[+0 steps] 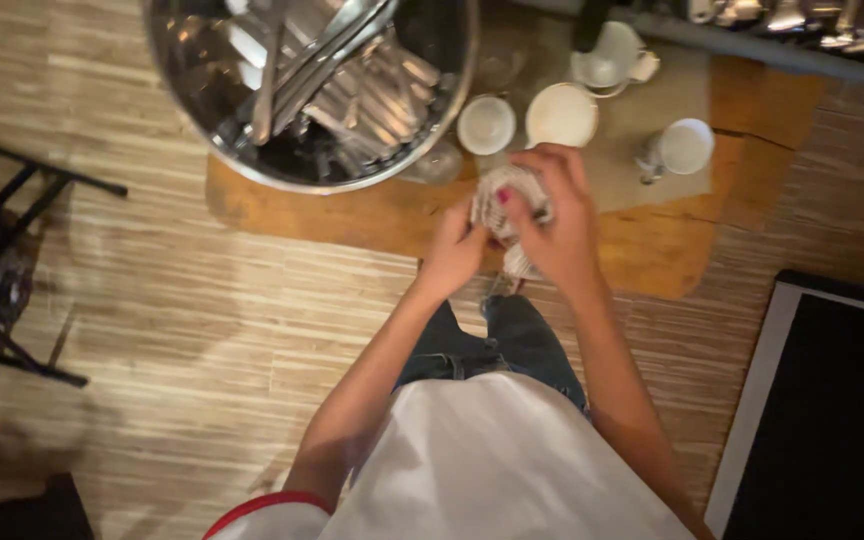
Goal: Polishing silverware with a cloth and preparing a wine bottle for service.
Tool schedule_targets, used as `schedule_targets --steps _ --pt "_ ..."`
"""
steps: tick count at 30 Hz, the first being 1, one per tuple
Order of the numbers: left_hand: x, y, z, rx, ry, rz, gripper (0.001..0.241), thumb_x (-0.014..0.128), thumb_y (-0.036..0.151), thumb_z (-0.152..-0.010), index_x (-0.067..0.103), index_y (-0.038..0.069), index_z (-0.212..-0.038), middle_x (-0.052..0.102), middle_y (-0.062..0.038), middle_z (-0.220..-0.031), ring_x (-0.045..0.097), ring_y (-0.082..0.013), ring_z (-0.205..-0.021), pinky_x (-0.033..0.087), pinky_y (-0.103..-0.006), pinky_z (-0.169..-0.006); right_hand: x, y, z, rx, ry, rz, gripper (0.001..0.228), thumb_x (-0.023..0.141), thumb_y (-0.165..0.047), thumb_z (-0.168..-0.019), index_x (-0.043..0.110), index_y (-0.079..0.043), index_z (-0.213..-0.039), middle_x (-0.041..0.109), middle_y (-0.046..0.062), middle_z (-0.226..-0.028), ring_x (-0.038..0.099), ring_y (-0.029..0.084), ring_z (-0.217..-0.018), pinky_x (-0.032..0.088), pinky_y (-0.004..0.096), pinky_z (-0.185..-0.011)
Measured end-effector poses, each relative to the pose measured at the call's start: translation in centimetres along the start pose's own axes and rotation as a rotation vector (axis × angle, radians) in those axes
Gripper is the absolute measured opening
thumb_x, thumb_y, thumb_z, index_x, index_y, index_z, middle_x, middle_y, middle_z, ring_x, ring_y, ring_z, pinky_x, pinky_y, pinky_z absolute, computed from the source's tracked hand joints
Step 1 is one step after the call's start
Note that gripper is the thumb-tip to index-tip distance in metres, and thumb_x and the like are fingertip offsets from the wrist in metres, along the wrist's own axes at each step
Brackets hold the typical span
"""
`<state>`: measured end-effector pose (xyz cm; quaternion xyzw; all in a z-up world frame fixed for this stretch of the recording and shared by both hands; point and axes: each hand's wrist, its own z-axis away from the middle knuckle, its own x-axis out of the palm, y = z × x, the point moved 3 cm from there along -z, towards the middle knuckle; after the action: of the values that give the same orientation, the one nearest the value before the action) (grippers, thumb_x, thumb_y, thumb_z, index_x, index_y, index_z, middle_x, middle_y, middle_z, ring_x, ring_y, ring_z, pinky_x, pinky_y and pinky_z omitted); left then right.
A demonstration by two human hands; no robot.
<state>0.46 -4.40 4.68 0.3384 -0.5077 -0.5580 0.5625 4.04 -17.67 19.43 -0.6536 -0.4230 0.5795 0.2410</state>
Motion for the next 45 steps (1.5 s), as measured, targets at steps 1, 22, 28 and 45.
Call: schedule_targets --steps 1,22,28,45 --pt "0.7 0.3 -0.3 0.005 -0.013 -0.005 0.035 0.050 0.001 -0.101 0.062 -0.004 -0.134 0.075 -0.017 -0.106 0.074 -0.0194 -0.087 0.062 -0.0330 -0.075 -0.8 0.2 0.1 0.000 0.014 0.003 0.035 0.073 -0.002 -0.092 0.065 -0.002 -0.126 0.059 0.019 -0.126 0.061 0.032 -0.120 0.050 0.038 -0.103" --pt "31.3 1.2 -13.7 0.203 0.024 0.091 0.032 0.062 0.015 -0.109 0.057 -0.004 -0.135 0.069 -0.008 -0.107 0.062 -0.0095 -0.088 0.052 -0.0272 -0.071 -27.4 19.8 0.8 0.089 0.127 0.000 0.052 0.070 -0.006 -0.098 0.047 -0.002 -0.145 0.061 0.020 -0.137 0.061 0.029 -0.129 0.049 0.038 -0.106" --pt "32.0 5.4 -15.1 0.379 0.200 -0.532 0.027 0.065 0.005 -0.096 0.062 0.004 -0.124 0.069 -0.016 -0.115 0.072 -0.0270 -0.104 0.057 -0.0376 -0.092 -30.4 25.4 -1.1 0.074 0.113 -0.002 0.044 0.065 -0.007 -0.104 0.049 -0.003 -0.145 0.062 0.018 -0.133 0.063 0.033 -0.122 0.049 0.039 -0.106" --pt "26.4 5.4 -23.4 0.374 0.107 -0.893 0.058 0.060 0.003 -0.092 0.044 0.005 -0.148 0.062 -0.026 -0.132 0.059 -0.0494 -0.117 0.044 -0.0519 -0.114 -17.8 28.1 -7.6 -0.039 0.181 0.385 0.056 0.073 0.002 -0.079 0.063 -0.004 -0.134 0.058 0.015 -0.128 0.053 0.040 -0.116 0.046 0.049 -0.101"
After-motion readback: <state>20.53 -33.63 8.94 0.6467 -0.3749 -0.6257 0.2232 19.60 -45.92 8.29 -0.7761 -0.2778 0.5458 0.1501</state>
